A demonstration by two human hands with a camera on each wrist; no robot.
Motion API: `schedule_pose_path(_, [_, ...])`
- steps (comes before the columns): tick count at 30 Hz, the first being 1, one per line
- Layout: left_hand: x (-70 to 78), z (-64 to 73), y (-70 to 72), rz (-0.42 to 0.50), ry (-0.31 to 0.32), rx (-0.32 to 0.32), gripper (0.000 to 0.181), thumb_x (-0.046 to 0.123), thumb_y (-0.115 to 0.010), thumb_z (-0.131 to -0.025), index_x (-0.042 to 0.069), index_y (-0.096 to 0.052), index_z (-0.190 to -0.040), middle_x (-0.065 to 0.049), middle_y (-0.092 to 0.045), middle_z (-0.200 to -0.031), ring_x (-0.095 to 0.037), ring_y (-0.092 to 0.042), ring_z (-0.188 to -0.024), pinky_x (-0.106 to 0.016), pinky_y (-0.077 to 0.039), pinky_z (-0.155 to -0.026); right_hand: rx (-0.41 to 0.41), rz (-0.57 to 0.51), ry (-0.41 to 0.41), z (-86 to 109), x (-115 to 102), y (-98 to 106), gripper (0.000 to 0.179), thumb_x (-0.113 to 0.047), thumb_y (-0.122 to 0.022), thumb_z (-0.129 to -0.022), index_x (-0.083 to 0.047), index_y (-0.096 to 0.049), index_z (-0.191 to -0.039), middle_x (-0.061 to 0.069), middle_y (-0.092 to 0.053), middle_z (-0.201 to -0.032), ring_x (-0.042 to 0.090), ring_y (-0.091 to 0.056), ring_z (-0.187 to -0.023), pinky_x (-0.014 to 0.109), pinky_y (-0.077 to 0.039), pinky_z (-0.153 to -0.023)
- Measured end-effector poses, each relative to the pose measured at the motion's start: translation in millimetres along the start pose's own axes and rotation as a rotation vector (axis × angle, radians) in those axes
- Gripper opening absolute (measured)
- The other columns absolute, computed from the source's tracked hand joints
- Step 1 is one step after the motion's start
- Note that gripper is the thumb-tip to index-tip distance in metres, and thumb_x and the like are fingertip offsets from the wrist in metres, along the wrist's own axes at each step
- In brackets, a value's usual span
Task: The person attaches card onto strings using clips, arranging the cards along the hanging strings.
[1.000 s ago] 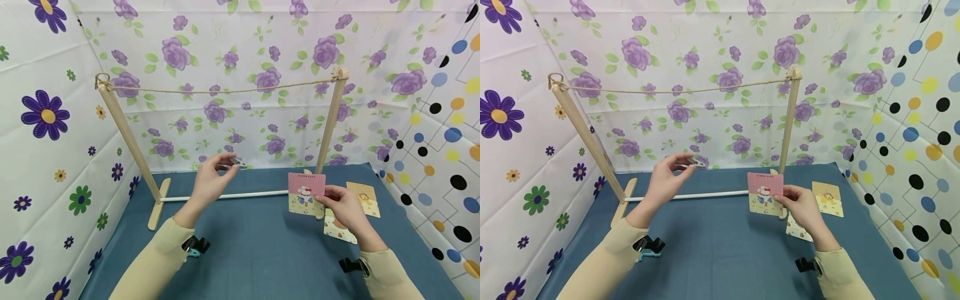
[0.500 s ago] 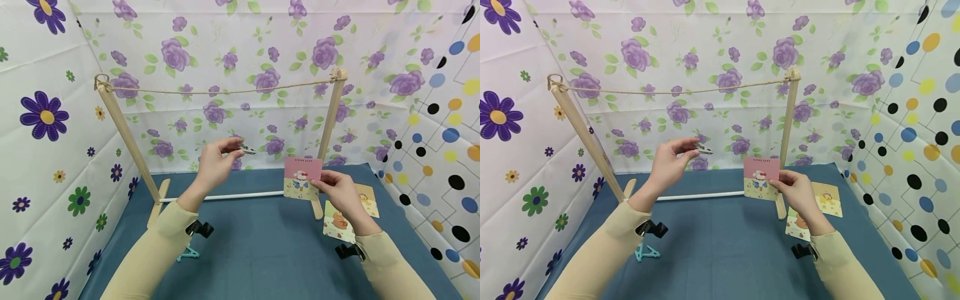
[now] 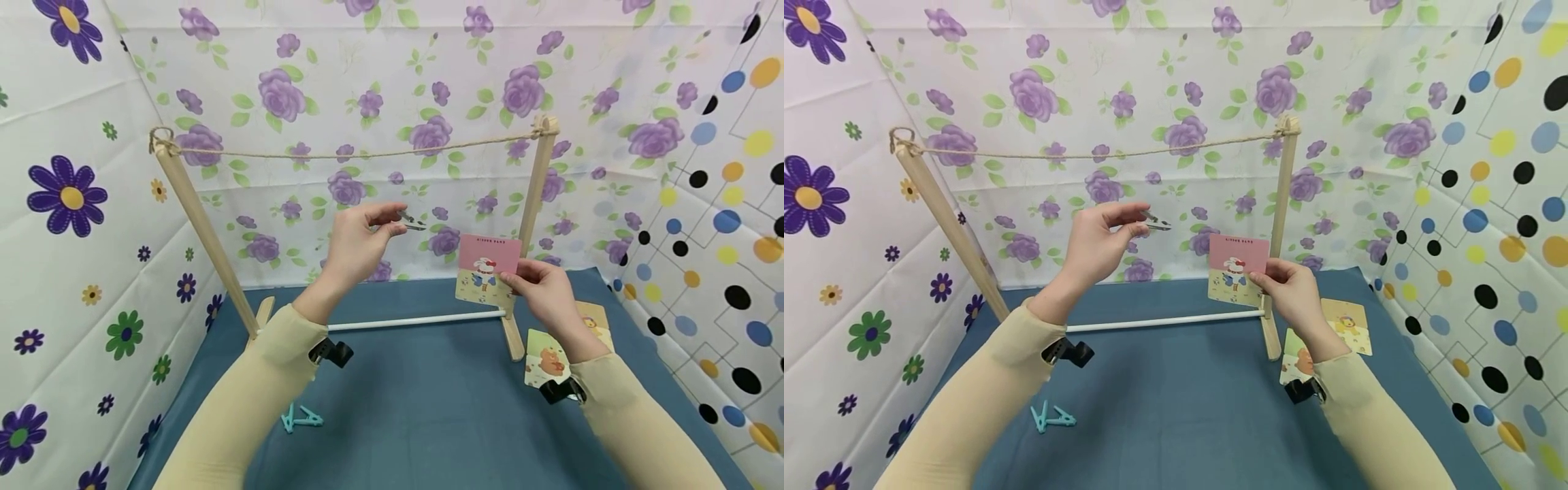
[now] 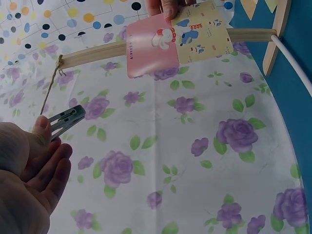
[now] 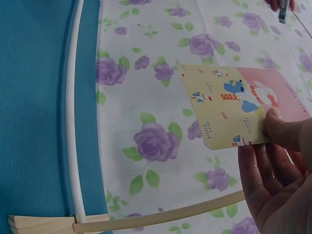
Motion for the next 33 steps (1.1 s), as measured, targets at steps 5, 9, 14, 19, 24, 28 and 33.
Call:
schedule_pose_path(5, [6.9,-8.3,-2.0,0.023,-0.026,0.023,0.025,-0.002,-0.077,-0.098,0.002,-0.081,-0.122,-0.012,-0.08,-0.104,-0.018,-0.078,-0.092,-0.031,-0.064,-0.083,0.013,-0.032,0.005,-5.7,-2.4,0.2,0.044,-0.034,-0.073,-0.105,-0.004,-0.072,-0.137,0.016,-0.073,-0.118,0.017,-0.07,-0.099,0.027,-0.063,-0.085])
schedule_pose_path(9, [11.7,-13.4,-5.0,0.033,-0.048,0.038,0.024,-0.002,-0.078,-0.097,0.002,-0.081,-0.12,-0.012,-0.08,-0.103,-0.017,-0.077,-0.092,-0.03,-0.064,-0.083,0.023,-0.046,0.024,-9.8,-4.4,-1.7,0.041,-0.03,-0.073,-0.105,-0.003,-0.072,-0.136,0.017,-0.072,-0.116,0.017,-0.07,-0.095,0.028,-0.063,-0.084])
schedule_pose_path(14, [20.3,-21.9,-7.5,0.06,-0.085,0.055,0.023,-0.004,-0.075,-0.097,-0.001,-0.08,-0.12,-0.015,-0.08,-0.108,-0.019,-0.077,-0.094,-0.028,-0.063,-0.084,0.039,-0.037,0.055,-14.7,-10.4,-3.0,0.037,-0.027,-0.072,-0.106,-0.002,-0.073,-0.133,0.016,-0.073,-0.112,0.019,-0.07,-0.089,0.031,-0.064,-0.083])
schedule_pose_path(19, [31.6,-32.9,-7.8,0.059,-0.127,0.077,0.021,-0.004,-0.075,-0.098,-0.002,-0.081,-0.118,-0.015,-0.08,-0.108,-0.019,-0.078,-0.093,-0.029,-0.063,-0.083,0.069,-0.054,0.082,-19.8,-20.0,-1.9,0.035,-0.024,-0.073,-0.106,-0.001,-0.074,-0.132,0.014,-0.074,-0.111,0.017,-0.069,-0.088,0.025,-0.063,-0.078])
schedule_pose_path(24, [40.0,-41.3,-6.8,0.071,-0.148,0.107,0.019,-0.006,-0.074,-0.098,-0.003,-0.081,-0.116,-0.016,-0.08,-0.109,-0.019,-0.08,-0.089,-0.026,-0.063,-0.082,0.089,-0.071,0.09,-22.7,-28.8,-1.2,0.035,-0.022,-0.073,-0.105,-0.001,-0.074,-0.133,0.019,-0.074,-0.116,0.016,-0.069,-0.091,0.021,-0.061,-0.076])
schedule_pose_path(28, [47.6,-48.1,-4.7,0.068,-0.171,0.135,0.017,-0.006,-0.073,-0.099,-0.003,-0.082,-0.113,-0.016,-0.08,-0.107,-0.019,-0.081,-0.087,-0.024,-0.063,-0.079,0.089,-0.076,0.09,-24.8,-33.0,-1.4,0.036,-0.021,-0.073,-0.105,-0.001,-0.074,-0.134,0.021,-0.073,-0.118,0.017,-0.069,-0.09,0.019,-0.06,-0.075])
schedule_pose_path(33, [55.3,-60.2,-4.8,0.059,-0.17,0.136,0.018,-0.008,-0.071,-0.1,-0.002,-0.083,-0.111,-0.015,-0.081,-0.105,-0.018,-0.081,-0.088,-0.022,-0.062,-0.078,0.096,-0.088,0.075,-29.7,-37.4,-1.1,0.037,-0.023,-0.073,-0.105,-0.002,-0.073,-0.136,0.019,-0.073,-0.119,0.016,-0.068,-0.092,0.019,-0.06,-0.076])
Point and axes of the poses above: each hand's wrist, its own z-axis away from the middle knuckle, its own y-axis out of the back of the hand, x = y × z, the point moved 7 cm from there along -z, towards the middle knuckle
